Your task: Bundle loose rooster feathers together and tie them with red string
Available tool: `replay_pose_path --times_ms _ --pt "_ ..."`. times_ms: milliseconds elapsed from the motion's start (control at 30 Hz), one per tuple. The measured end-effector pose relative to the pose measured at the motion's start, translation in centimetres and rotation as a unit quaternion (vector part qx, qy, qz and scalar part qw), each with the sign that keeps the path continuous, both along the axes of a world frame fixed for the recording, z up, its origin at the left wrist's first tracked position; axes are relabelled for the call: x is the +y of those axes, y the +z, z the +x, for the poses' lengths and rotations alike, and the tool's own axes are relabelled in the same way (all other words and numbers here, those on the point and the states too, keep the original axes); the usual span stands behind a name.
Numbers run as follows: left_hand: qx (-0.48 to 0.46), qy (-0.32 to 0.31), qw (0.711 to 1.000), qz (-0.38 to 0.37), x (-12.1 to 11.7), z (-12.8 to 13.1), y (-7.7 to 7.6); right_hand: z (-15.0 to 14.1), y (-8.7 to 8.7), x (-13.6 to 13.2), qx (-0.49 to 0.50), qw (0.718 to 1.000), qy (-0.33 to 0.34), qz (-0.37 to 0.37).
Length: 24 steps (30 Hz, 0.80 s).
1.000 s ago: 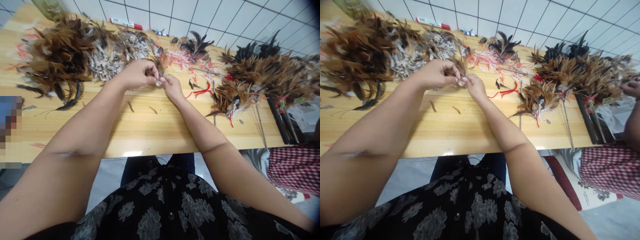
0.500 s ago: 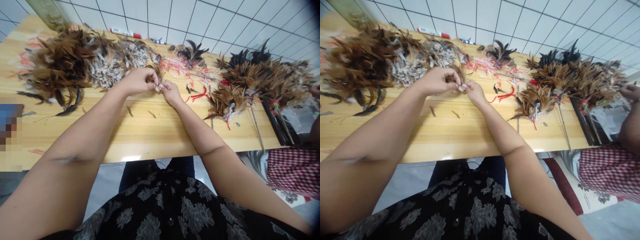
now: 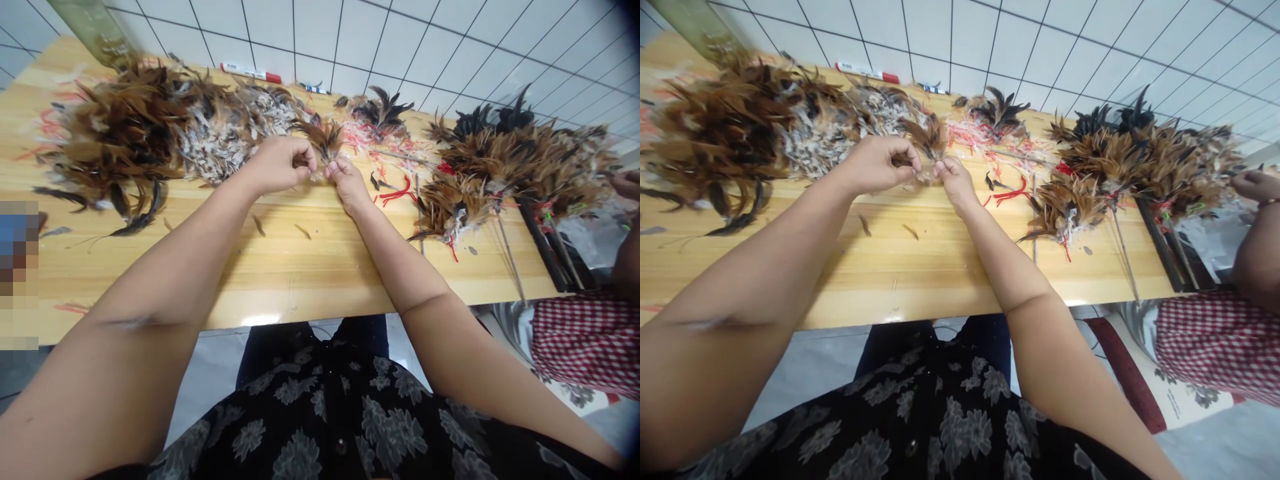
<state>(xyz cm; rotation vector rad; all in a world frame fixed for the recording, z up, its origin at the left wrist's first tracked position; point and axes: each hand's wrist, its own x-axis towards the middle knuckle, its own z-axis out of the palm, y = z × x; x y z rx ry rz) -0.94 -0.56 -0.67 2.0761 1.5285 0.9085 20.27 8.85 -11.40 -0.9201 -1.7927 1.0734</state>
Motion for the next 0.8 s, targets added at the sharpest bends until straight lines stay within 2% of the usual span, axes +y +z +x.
replay_pose_path --times_ms 167,267,500,633,800 --pt "-0.037 0.011 0.998 -0.040 0.3 0.2 -0.7 -0.7 1.1 -1.1 -0.102 0.994 -0.026 0.020" --pt "-0.035 0.015 0.999 -0.037 0.7 0.6 -1.5 -1.3 1.2 -1.6 -0.146 0.988 -0.043 0.032" --pt "-0.044 0.058 0.997 -0.037 0.9 1.6 -2.0 -1.7 0.3 -1.8 -0.153 0.983 -0.078 0.062" --pt "-0.093 0.077 0.992 -0.044 0.7 1.7 -2.0 -1.2 0.5 -1.9 -0.175 0.979 -0.068 0.081" --pt "-0.144 0.098 0.984 -0.038 0.6 1.8 -1.8 -1.0 1.0 -2.2 -0.154 0.978 -0.065 0.121"
